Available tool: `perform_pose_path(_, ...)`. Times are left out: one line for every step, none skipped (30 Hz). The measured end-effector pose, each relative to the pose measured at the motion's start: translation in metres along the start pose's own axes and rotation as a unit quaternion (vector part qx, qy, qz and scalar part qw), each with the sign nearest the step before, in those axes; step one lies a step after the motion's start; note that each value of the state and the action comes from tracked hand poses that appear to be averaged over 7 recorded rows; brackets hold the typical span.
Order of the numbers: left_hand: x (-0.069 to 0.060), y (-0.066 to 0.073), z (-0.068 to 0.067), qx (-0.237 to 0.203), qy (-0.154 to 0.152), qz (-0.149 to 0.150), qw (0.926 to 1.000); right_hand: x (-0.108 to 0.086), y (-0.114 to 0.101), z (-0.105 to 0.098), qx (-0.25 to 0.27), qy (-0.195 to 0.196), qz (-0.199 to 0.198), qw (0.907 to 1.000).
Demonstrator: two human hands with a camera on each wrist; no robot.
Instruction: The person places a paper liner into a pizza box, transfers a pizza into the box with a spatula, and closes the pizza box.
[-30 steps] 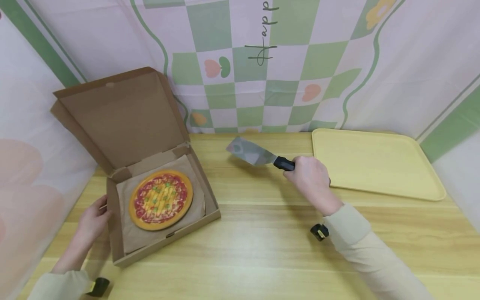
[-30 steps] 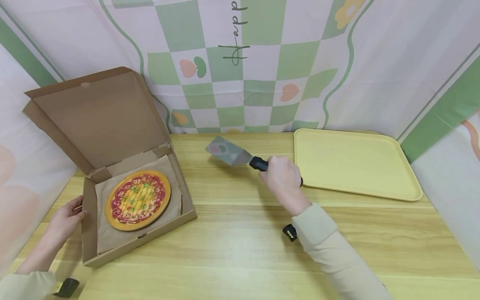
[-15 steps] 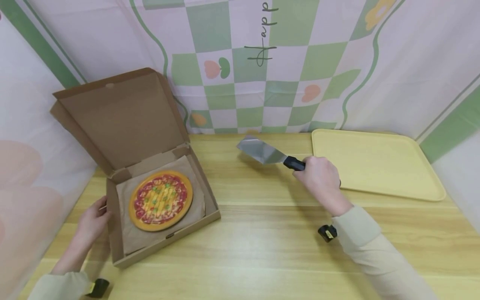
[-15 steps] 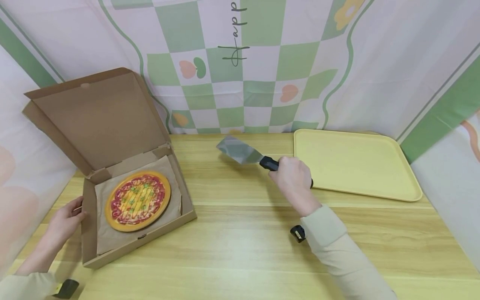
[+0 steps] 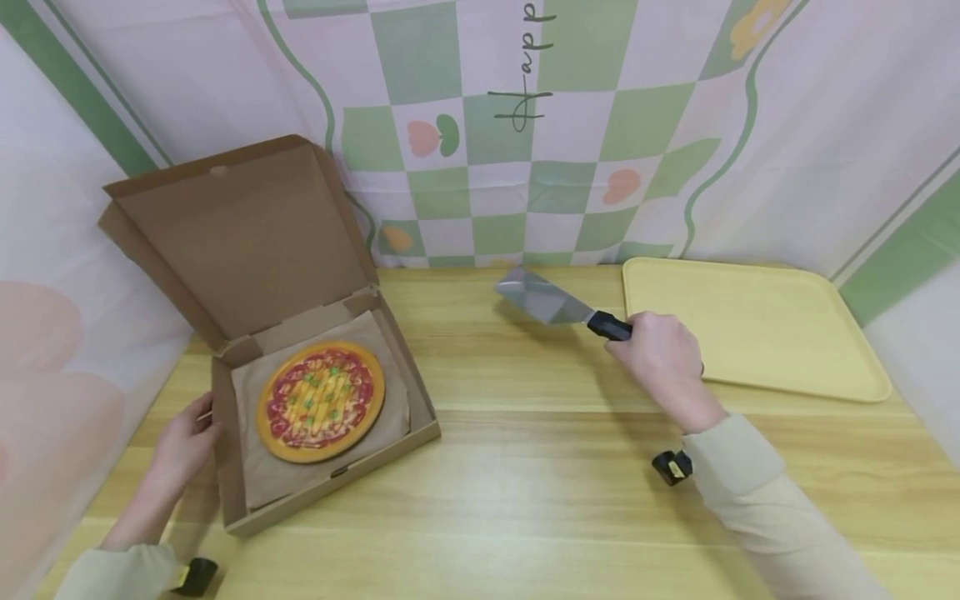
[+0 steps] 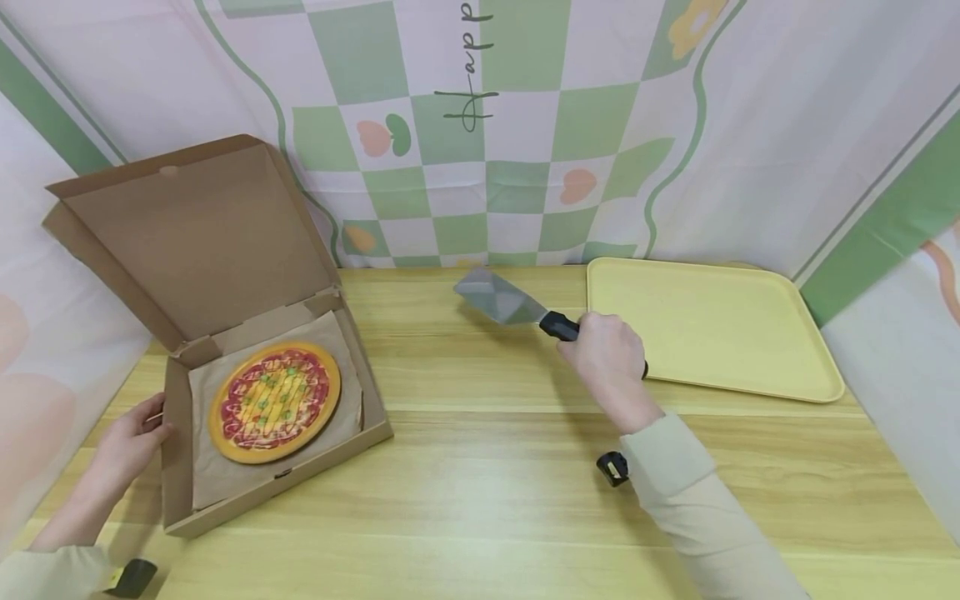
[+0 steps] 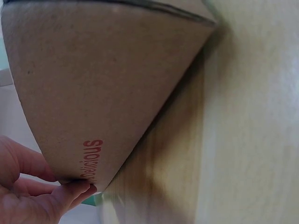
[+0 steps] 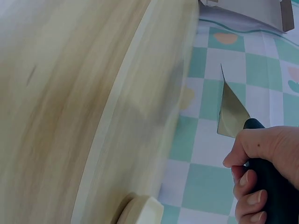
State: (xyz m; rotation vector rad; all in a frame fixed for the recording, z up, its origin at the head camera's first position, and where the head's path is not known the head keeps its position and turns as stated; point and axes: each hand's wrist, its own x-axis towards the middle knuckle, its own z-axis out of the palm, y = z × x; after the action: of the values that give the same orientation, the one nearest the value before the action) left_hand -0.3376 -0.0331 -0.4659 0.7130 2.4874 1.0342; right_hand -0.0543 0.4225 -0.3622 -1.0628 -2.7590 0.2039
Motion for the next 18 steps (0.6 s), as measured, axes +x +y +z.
perform_pose_path(0.0,0.0,0.0,-0.002,0.002,0.002,1.0,0.0,0.001,0.0,0.002,-0.001,0.001,1.0)
perform_pose_path(-0.001,0.0,0.001,-0.004,0.003,0.004,1.0,0.0,0.002,-0.001,0.003,-0.001,0.002,1.0)
perform_pose_path(-0.001,-0.001,0.001,-0.005,0.004,0.005,1.0,-0.001,0.004,-0.001,0.004,-0.001,0.002,1.0)
perform_pose_path(-0.001,-0.001,0.001,-0.007,0.006,0.006,0.9999,-0.001,0.005,-0.002,0.006,-0.002,0.003,1.0)
perform_pose_path(-0.001,-0.001,0.002,-0.008,0.007,0.008,0.9999,-0.001,0.007,-0.002,0.005,-0.001,0.004,1.0)
perform_pose_path(-0.001,-0.001,0.002,-0.009,0.009,0.009,0.9999,-0.001,0.009,-0.003,0.005,-0.001,0.006,1.0)
perform_pose_path(-0.001,-0.001,0.002,-0.01,0.009,0.01,0.9999,-0.001,0.01,-0.003,0.006,-0.002,0.008,0.9999)
perform_pose_path(-0.001,-0.001,0.002,-0.01,0.009,0.008,0.9999,-0.001,0.012,-0.004,0.005,-0.002,0.011,0.9999)
perform_pose_path(-0.001,-0.001,0.002,-0.01,0.009,0.008,0.9999,-0.001,0.013,-0.004,0.004,-0.002,0.013,0.9999)
perform_pose_path(-0.001,-0.001,0.002,-0.01,0.01,0.007,0.9999,-0.001,0.015,-0.004,0.002,-0.002,0.016,0.9999)
perform_pose_path(-0.001,-0.001,0.002,-0.009,0.009,0.006,0.9999,-0.001,0.016,-0.004,0.001,0.0,0.017,0.9999)
perform_pose_path(-0.001,-0.001,0.002,-0.009,0.008,0.004,0.9999,-0.001,0.017,-0.005,0.001,0.001,0.019,0.9998)
perform_pose_path(-0.001,0.0,0.001,-0.01,0.006,0.002,0.9999,-0.001,0.019,-0.005,0.001,0.002,0.019,0.9998)
perform_pose_path(-0.001,0.0,0.001,-0.007,0.006,0.001,1.0,-0.001,0.02,-0.006,0.001,0.004,0.02,0.9998)
perform_pose_path(-0.001,0.0,0.001,-0.004,0.006,0.001,1.0,-0.002,0.022,-0.006,0.001,0.006,0.019,0.9998)
perform_pose_path(-0.001,0.0,0.001,-0.003,0.004,-0.001,1.0,-0.002,0.023,-0.007,0.001,0.009,0.019,0.9998)
perform_pose_path(-0.001,0.001,0.001,-0.001,0.003,-0.002,1.0,-0.002,0.024,-0.007,0.002,0.011,0.019,0.9998)
perform_pose_path(-0.001,0.001,0.001,0.003,0.003,-0.003,1.0,-0.002,0.025,-0.008,0.002,0.012,0.019,0.9998)
